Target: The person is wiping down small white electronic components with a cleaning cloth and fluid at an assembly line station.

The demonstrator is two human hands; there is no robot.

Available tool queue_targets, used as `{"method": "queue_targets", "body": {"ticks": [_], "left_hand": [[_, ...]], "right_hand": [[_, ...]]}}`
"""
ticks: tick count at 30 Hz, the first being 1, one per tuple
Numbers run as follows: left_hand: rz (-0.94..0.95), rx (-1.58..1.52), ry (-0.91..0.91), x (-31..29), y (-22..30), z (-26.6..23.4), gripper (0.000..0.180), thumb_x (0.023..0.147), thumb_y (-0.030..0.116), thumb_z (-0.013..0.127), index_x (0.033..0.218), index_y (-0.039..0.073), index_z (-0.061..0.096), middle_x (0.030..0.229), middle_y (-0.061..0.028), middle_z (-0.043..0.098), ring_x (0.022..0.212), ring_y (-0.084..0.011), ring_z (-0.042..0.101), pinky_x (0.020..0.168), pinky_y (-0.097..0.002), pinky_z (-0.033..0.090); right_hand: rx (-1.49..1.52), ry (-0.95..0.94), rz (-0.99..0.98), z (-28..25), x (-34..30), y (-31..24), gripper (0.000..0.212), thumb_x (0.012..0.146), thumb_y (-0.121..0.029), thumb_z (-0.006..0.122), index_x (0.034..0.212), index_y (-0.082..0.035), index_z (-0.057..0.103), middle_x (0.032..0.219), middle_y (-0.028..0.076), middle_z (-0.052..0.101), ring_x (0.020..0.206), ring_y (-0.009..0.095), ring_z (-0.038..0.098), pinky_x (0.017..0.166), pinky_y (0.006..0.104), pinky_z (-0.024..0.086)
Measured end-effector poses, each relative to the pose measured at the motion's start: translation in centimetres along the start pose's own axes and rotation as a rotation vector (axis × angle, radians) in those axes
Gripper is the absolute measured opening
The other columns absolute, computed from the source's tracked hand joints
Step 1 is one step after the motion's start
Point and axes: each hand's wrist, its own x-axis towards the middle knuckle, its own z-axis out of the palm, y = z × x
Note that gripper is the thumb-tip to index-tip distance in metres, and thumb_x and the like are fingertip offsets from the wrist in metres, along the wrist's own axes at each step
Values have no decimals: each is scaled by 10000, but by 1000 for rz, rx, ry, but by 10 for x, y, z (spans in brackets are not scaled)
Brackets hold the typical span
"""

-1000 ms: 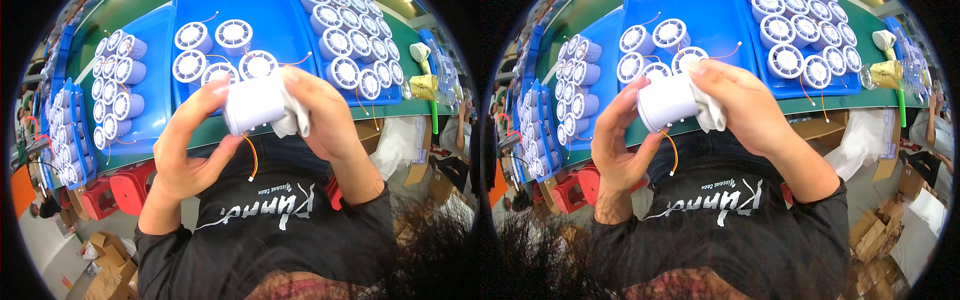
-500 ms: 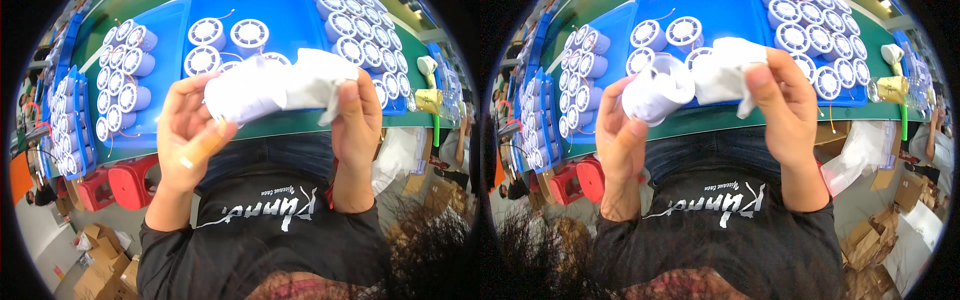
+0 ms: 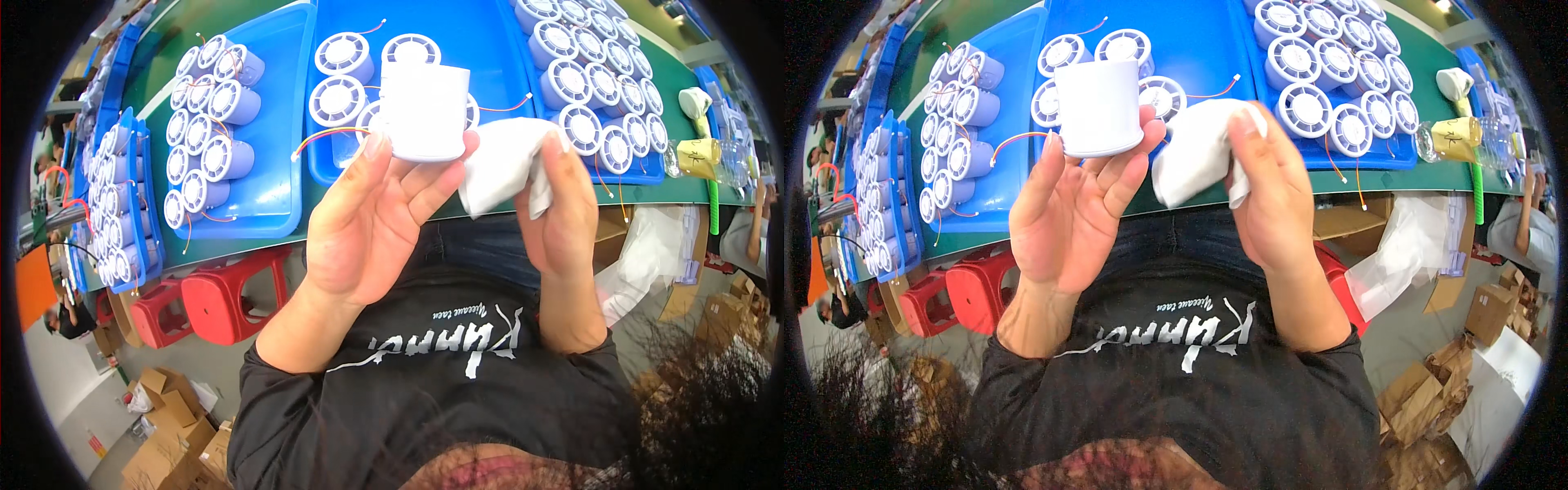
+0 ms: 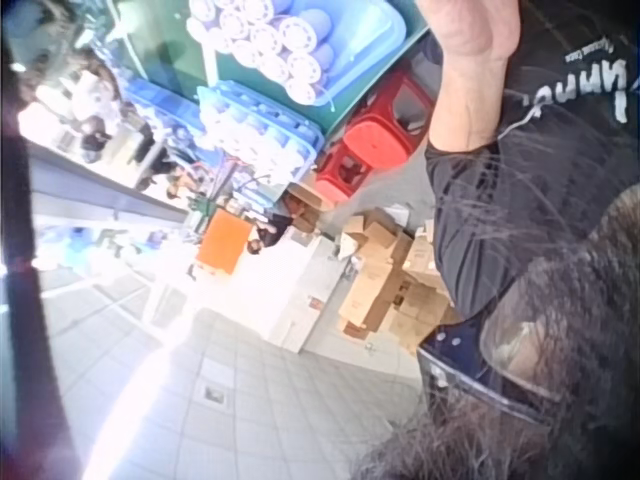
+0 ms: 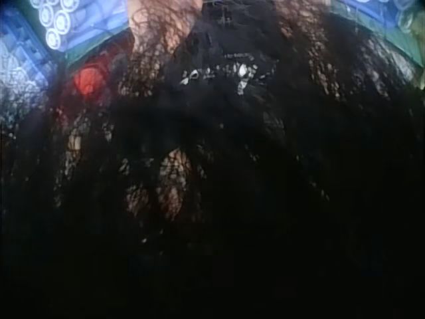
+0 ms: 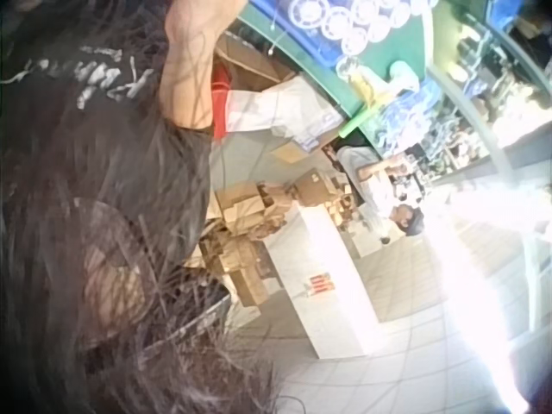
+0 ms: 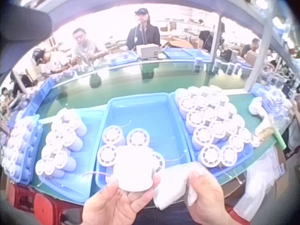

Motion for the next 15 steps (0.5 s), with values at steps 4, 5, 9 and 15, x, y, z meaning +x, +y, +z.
{"method": "queue_targets", "body": {"ticks": [4, 5, 9, 15], "left_hand": [[16, -11, 19, -1, -4, 1, 566, 1035, 286, 374, 1459, -61, 233, 1481, -274, 316, 1375, -384, 350, 1117, -407, 389], [20, -8, 17, -3, -6, -1, 566, 1035, 286, 374, 1459, -61, 233, 1481, -274, 316, 1375, -384, 350, 1117, -407, 389], [87, 48, -24, -9, -15, -3, 635, 986, 438, 440, 1431, -4, 341, 1404, -180, 469, 1259, -302, 506, 1061, -383, 421], [-33, -357, -45, -7, -1, -12, 641, 1005, 400, 403, 1450, -43, 279, 1402, -299, 415, 1318, -356, 440, 1095, -393, 404]], "right_hand": [[-383, 36, -545, 8, 4, -12, 401, 1045, -265, 410, 1277, 51, 496, 1216, 120, 579, 1121, 213, 559, 951, 348, 435], [-631, 23, -643, 11, -1, -9, 399, 1036, -255, 434, 1285, 52, 492, 1224, 131, 577, 1138, 230, 550, 960, 360, 426], [-1234, -288, -1020, 43, -19, 2, 380, 834, -134, 609, 1201, -36, 627, 1303, 119, 583, 1212, 279, 539, 1029, 449, 382], [-697, -619, -656, 44, -28, -2, 309, 873, -115, 589, 1164, -21, 633, 1202, 139, 633, 1147, 299, 591, 992, 417, 433]]}}
